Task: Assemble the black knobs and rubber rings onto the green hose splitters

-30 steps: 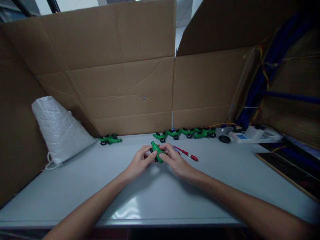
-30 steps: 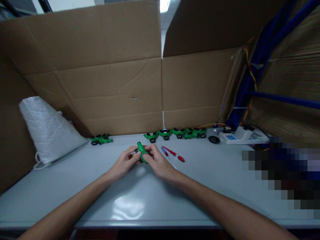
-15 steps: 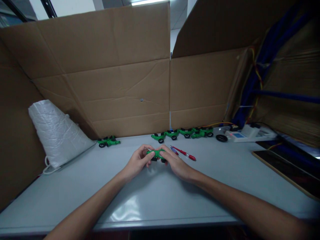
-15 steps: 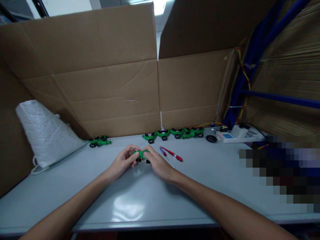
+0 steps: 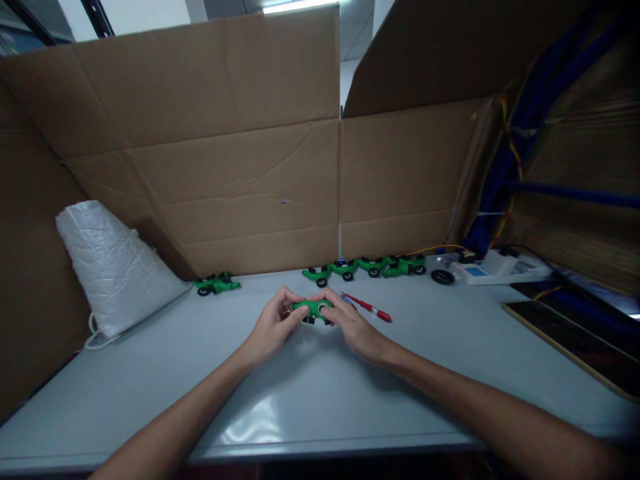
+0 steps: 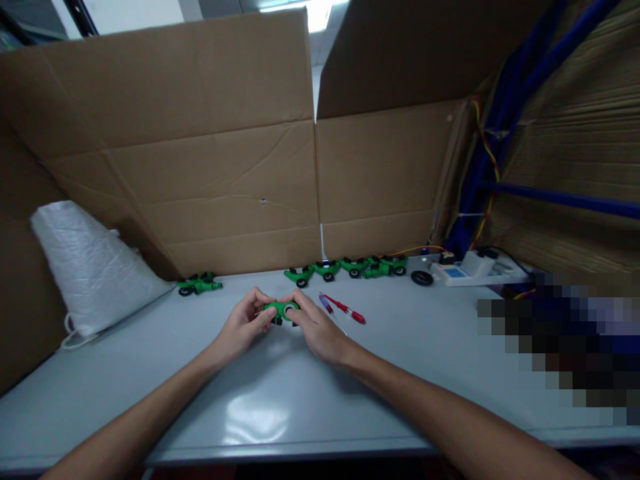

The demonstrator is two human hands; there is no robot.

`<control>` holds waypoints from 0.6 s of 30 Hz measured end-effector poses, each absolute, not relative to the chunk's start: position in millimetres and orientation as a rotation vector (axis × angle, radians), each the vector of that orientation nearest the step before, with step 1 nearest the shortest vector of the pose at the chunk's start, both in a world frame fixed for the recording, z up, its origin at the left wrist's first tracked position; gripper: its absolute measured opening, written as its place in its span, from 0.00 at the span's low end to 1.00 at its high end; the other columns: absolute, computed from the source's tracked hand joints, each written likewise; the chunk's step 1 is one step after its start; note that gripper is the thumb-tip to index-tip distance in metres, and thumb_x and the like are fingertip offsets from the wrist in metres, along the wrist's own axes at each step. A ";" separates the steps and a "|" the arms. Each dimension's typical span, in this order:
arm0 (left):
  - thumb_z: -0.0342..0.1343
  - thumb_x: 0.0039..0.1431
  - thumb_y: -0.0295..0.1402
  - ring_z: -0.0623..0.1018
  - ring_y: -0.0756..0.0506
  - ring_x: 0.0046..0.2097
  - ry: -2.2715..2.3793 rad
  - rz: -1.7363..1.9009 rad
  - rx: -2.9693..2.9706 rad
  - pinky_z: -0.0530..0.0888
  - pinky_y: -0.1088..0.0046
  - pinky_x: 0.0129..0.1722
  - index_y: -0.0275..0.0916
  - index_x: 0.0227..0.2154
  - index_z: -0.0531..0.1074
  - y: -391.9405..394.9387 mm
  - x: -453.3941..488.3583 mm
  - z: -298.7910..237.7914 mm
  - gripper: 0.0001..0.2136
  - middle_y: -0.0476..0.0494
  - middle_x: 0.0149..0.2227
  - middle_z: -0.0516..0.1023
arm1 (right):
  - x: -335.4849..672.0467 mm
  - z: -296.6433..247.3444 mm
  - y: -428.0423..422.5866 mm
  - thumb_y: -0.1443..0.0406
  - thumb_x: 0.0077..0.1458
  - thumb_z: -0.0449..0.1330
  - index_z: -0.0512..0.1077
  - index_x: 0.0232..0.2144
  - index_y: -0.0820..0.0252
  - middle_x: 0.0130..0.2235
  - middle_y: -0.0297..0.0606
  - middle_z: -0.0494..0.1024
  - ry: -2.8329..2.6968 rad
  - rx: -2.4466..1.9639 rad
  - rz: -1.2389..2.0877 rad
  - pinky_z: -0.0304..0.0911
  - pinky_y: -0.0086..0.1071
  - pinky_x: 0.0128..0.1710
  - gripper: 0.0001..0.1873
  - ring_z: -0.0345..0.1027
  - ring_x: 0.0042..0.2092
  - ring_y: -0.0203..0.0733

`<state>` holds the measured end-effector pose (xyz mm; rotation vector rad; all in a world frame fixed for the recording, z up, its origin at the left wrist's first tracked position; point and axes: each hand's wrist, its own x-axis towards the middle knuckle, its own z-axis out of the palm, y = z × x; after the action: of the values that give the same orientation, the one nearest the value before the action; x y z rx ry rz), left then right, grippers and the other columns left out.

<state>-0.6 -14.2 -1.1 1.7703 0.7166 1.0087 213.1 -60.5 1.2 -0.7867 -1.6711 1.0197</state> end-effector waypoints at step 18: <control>0.66 0.66 0.47 0.73 0.47 0.37 0.726 1.015 1.862 0.67 0.72 0.39 0.39 0.36 0.68 -20.0 0.9 2.9 0.17 0.47 0.35 0.75 | 213.4 -1.2 -58.7 0.62 0.68 0.49 0.72 0.37 0.55 0.39 0.35 0.73 -1.631 -0.779 0.967 0.59 0.38 0.45 0.12 0.65 0.43 0.47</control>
<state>0.9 -20.0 2.9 1.8616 0.7255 1.0153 213.4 -58.7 -1.2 -0.7791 -1.6313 0.9673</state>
